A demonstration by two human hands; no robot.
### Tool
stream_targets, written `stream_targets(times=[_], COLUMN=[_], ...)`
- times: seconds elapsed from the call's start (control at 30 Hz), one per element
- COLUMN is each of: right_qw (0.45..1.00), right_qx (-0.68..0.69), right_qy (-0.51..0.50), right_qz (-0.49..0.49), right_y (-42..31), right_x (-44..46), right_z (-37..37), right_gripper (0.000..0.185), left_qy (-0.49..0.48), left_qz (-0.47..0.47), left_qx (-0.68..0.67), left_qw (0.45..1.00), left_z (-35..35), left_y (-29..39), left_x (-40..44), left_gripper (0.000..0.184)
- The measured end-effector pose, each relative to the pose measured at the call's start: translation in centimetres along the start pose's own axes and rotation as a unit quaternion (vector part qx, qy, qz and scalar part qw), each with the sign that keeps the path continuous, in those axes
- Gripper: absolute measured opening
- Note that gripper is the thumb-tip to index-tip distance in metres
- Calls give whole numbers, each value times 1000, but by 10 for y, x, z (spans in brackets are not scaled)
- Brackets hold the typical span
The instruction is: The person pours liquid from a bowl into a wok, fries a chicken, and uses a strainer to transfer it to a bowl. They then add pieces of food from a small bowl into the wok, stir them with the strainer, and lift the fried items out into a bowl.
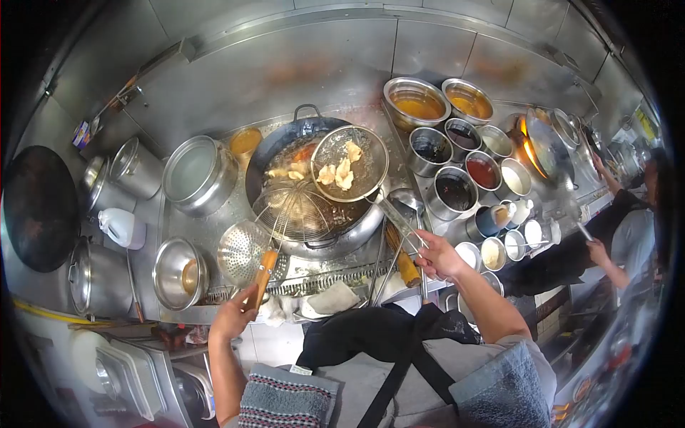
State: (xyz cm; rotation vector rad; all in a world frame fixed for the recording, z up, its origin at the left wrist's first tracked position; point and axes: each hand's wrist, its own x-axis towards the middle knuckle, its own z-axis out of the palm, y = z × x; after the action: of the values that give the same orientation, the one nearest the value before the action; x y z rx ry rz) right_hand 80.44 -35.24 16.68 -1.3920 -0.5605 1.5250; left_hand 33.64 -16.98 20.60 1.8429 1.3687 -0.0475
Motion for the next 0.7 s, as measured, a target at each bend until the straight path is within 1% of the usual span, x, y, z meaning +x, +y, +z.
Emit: stream_targets(times=[0.03, 0.1, 0.13, 0.17, 0.2, 0.23, 0.27, 0.3, 0.33, 0.4, 0.43, 0.5, 0.53, 0.6, 0.63, 0.7], right_qw=[1000, 1000, 1000, 1000, 1000, 999, 999, 999, 999, 999, 999, 999, 999, 999, 999, 999], right_qx=[7, 7, 12, 17, 17, 13, 9, 10, 7, 3, -7, -15, -19, -32, -27, -20], right_qy=[-7, -16, -19, -21, -26, -27, -27, -29, -32, -33, -32, -26, -26, -18, -13, -13], right_qz=[-3, 6, 1, -4, -5, -11, -17, -19, -30, -43, -37, -33, -35, -32, -32, -45], right_y=[0, -6, -9, -12, -14, -15, -17, -18, -19, -24, -28, -30, -29, -28, -25, -14], right_x=[2, 2, 2, 1, 0, -1, -2, -3, -4, -9, -13, -16, -17, -21, -20, -15], right_z=[-2, -7, -8, -9, -10, -11, -12, -12, -11, -8, -6, -5, -6, -7, -10, -15], right_gripper=[53, 53, 55, 56, 56, 56, 55, 55, 55, 54, 54, 54, 54, 54, 54, 54], left_qy=[3, -22, 33, 66, 135, 190, 252, 312, 324, 315, 302, 241, 238, 239, 235, 181], left_qz=[-1, 2, 112, 46, 91, 179, 242, 280, 346, 327, 323, 290, 294, 254, 259, 220], left_qx=[2, 165, 186, 218, 206, 178, 188, 178, 174, 229, 262, 330, 331, 374, 376, 374], left_qw=[1000, 986, 976, 973, 965, 949, 918, 890, 863, 861, 858, 865, 864, 859, 858, 882], left_z=[2, 2, 3, 0, 4, 9, 18, 33, 44, 71, 81, 95, 102, 113, 116, 117], left_y=[4, 13, -2, 41, 53, 83, 111, 142, 168, 213, 223, 236, 234, 231, 231, 229], left_x=[8, 29, 51, 60, 84, 104, 128, 147, 167, 185, 198, 218, 227, 238, 242, 241], left_gripper=[56, 51, 46, 41, 34, 30, 27, 25, 26, 31, 35, 36, 36, 36, 36, 37])
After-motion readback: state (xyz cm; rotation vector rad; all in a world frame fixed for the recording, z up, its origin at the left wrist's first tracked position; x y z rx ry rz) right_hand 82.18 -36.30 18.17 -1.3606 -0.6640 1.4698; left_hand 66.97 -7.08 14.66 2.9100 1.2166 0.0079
